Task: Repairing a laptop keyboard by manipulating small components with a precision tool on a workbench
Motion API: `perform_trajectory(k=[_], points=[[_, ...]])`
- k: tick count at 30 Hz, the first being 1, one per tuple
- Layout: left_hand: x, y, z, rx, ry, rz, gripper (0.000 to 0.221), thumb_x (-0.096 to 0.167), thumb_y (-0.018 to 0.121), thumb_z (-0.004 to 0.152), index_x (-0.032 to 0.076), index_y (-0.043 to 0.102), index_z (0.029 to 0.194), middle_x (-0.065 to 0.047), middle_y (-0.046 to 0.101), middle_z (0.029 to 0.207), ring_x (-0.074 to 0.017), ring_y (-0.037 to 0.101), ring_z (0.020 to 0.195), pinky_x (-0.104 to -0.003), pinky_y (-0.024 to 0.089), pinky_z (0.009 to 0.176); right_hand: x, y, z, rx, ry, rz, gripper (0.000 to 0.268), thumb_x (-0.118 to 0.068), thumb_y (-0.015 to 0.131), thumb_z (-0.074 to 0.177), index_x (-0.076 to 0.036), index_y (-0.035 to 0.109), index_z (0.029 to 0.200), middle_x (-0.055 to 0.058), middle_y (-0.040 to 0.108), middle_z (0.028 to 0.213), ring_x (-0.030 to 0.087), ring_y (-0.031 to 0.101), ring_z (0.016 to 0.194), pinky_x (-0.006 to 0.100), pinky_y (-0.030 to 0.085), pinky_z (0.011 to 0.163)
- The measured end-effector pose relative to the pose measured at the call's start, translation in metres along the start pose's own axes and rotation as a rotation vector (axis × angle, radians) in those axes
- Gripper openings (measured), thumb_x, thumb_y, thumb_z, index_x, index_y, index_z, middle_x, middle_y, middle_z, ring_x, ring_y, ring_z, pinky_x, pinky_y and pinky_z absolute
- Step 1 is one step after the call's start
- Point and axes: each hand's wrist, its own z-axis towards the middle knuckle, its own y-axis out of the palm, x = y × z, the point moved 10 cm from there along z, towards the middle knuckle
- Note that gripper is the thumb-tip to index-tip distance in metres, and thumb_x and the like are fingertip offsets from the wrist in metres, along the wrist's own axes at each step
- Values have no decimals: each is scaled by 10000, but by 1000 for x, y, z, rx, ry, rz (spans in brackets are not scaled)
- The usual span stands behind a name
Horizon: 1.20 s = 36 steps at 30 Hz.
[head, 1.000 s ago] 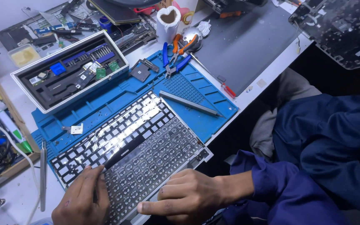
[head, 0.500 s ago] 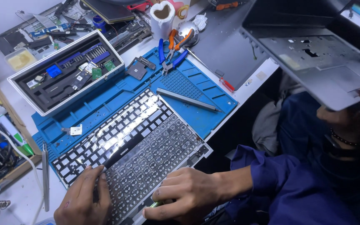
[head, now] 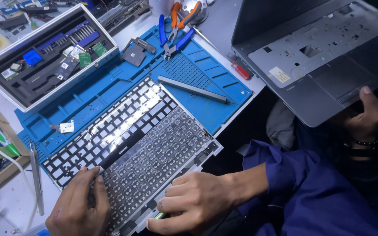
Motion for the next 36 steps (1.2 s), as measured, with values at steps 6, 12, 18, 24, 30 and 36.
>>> perform_trajectory(k=[6,12,18,24,30,36], points=[[2,1,1,5,22,-24,109,-55,762,1020,0,802,1105,-154,801,1124,-285,774,1107,-365,589,930,5,0,-2,29,9,30,141,-52,528,1138,8,653,1161,48,466,792,150,421,581,305,321,511],[9,3,5,-80,-36,-2,143,-26,734,1051,-10,811,1170,-207,800,1191,-297,766,1134,-387,582,943,12,-1,-11,52,35,-28,173,-95,499,1142,-24,653,1175,12,448,783,123,411,579,286,295,503],[4,7,-1,-97,-84,33,183,0,719,1070,18,815,1226,-187,801,1258,-273,761,1174,-374,568,948,33,-34,-21,133,295,239,267,-238,453,1127,-44,633,1100,47,491,746,210,498,559,353,387,510],[8,2,0,-41,32,-27,151,-58,744,1050,-54,804,1188,-234,798,1188,-336,771,1127,-408,593,962,67,-57,-133,607,1109,698,244,-198,537,1028,14,653,1001,117,642,557,137,551,403,213,422,383],[11,0,-2,-50,70,-20,180,-38,736,1044,-37,794,1214,-227,794,1210,-330,765,1160,-421,591,984,67,-65,-241,1025,1353,958,161,-207,573,1016,-91,503,1101,170,588,584,143,381,293,210,240,258],[8,2,-1,-91,22,14,213,9,717,1043,-21,788,1241,-227,787,1234,-321,761,1133,-416,613,937,72,-105,-308,1192,1241,957,199,-341,590,1053,-164,507,1012,142,610,971,113,389,402,208,286,388]])
